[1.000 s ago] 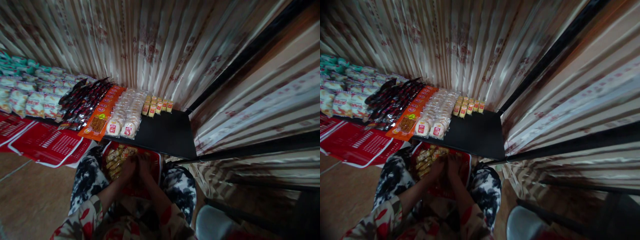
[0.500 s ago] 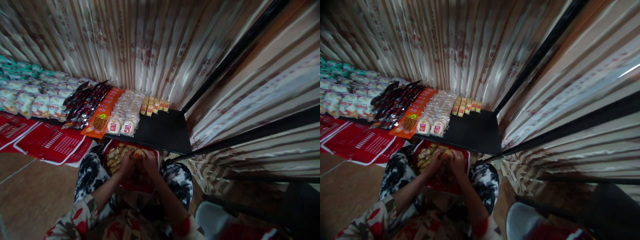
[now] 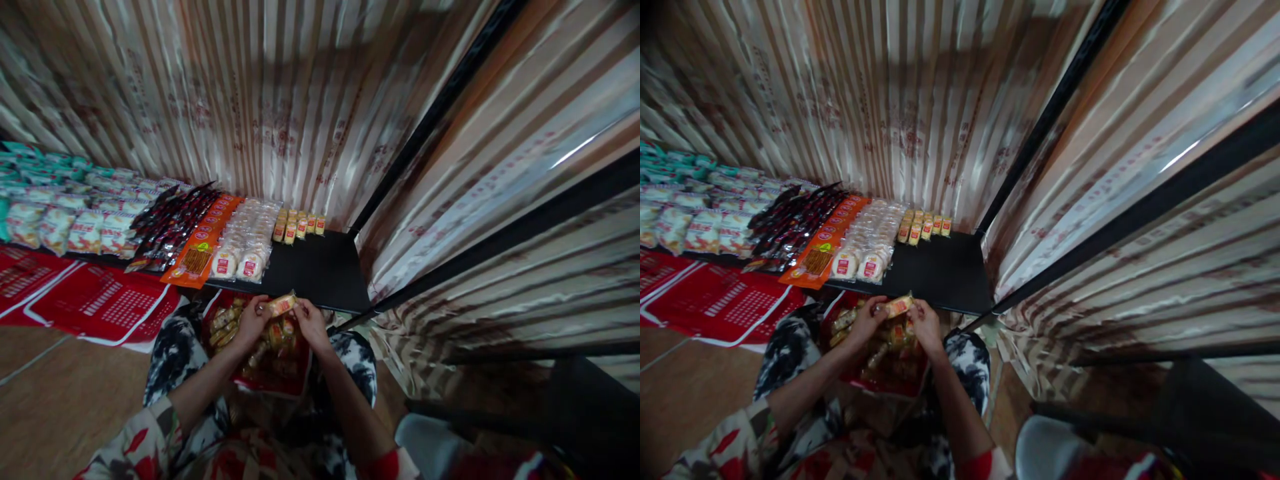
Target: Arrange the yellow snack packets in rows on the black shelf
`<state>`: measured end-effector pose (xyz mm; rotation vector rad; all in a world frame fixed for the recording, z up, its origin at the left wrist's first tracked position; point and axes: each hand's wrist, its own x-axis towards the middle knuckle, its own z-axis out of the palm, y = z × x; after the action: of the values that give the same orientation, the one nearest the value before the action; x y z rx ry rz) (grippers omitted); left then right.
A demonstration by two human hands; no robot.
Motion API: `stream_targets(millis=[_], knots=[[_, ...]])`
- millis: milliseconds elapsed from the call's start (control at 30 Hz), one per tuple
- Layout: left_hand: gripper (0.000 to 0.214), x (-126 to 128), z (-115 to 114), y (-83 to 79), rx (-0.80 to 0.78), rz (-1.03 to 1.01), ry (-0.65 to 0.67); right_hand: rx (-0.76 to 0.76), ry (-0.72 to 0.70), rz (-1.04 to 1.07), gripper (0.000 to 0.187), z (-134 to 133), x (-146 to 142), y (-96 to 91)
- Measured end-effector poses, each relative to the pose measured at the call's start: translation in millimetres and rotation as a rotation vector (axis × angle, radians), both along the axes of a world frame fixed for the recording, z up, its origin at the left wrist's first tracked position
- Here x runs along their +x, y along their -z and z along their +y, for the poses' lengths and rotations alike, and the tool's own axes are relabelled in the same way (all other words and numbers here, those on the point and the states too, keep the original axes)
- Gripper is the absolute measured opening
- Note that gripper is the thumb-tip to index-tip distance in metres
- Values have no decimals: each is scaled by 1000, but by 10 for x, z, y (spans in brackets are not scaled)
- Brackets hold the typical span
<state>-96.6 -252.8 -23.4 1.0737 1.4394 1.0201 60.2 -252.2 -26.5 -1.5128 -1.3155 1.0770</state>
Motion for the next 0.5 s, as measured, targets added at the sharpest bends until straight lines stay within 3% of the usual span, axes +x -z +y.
stream_targets(millis=[100, 200, 333, 433, 500], knots=[[37, -17, 87, -110, 21, 51, 20, -56, 10, 118, 27, -20, 47, 76], [33, -35, 197, -210, 126, 224, 92, -87, -24, 95, 22, -54, 89, 85], [37, -40, 359, -396, 281, 401, 321, -54, -60, -259, 16, -82, 179, -72], [41, -8, 484, -553, 353, 511, 504, 110, -7, -564, 33, -64, 233, -251], [44, 34, 570, -641, 372, 568, 570, 228, -29, -654, 41, -23, 243, -346]])
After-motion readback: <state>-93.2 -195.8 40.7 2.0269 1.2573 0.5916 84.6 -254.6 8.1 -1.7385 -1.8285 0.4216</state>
